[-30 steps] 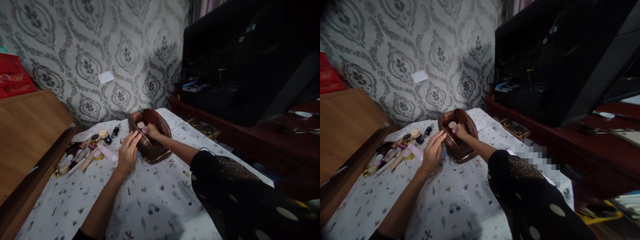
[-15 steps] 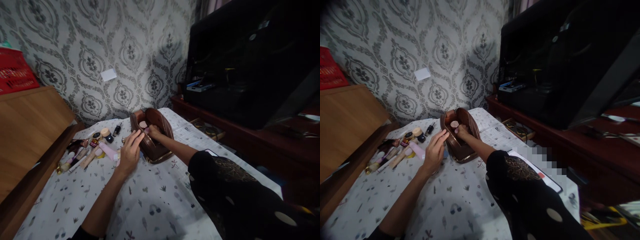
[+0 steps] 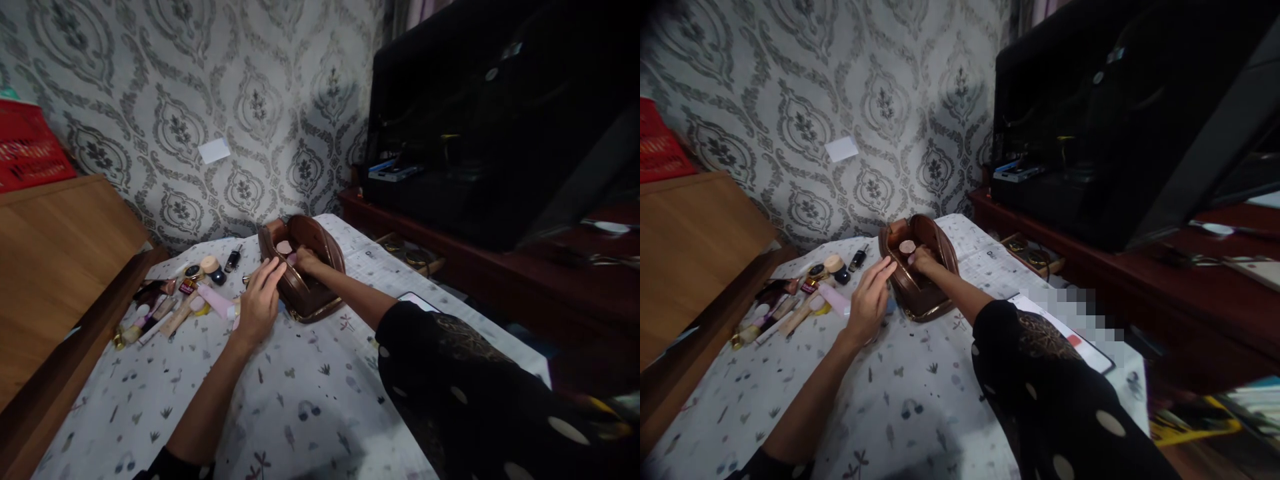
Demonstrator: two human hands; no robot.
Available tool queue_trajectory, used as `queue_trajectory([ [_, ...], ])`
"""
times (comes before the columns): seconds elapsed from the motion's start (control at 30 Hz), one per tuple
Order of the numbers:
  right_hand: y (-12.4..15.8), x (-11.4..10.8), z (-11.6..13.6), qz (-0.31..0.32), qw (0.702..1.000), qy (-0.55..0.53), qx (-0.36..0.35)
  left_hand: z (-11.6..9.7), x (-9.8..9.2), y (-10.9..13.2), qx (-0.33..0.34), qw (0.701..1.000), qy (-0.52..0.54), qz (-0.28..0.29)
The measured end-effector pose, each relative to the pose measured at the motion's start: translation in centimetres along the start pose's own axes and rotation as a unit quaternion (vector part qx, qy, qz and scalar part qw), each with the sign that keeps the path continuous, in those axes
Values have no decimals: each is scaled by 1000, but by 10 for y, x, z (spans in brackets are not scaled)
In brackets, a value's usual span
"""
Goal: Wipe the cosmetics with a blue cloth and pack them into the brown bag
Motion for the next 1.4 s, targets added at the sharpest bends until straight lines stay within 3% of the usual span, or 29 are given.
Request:
queue_trajectory([
  [0.13, 12, -11, 3, 19, 999, -23, 16, -1, -3, -1, 2, 1000, -1, 1],
  [0.43, 69, -43, 20, -15, 996, -54, -76, -6, -3, -7, 8, 1000, -13, 18],
  [0.63, 117, -34, 12, -33, 989, -51, -135, -9, -4, -8, 17, 999, -39, 20],
  [0.8, 134, -32, 5, -115, 975, -95, -162, -8, -2, -8, 3, 998, -31, 52],
  [0.9, 135, -36, 5, -153, 956, -131, -211, 9, -15, 0, -54, 998, -14, 29],
  [1.03, 142, -42, 8, -215, 928, -152, -265, 56, -46, 28, -185, 982, 2, -29],
  [1.17, 175, -47, 26, -313, 868, -168, -348, 98, -74, 66, -278, 956, 42, -80],
  [1.2, 183, -42, 35, -308, 856, -170, -378, 103, -78, 74, -289, 952, 49, -88],
  [1.27, 192, -17, 56, -241, 853, -158, -434, 106, -81, 88, -299, 949, 53, -88],
  [1.33, 187, 23, 73, -136, 878, -122, -443, 101, -73, 97, -290, 954, 54, -58],
  [1.4, 172, 67, 75, -47, 920, -74, -381, 88, -56, 103, -257, 965, 60, -5],
])
Point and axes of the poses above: each hand's wrist, its own y-axis away from the middle knuckle, its own x-axis out of the palm, z = x × y, the point moved 9 cm from there along -y, towards the middle knuckle, and after that the axes turned 2 degrees about z, right-handed, at the moved point
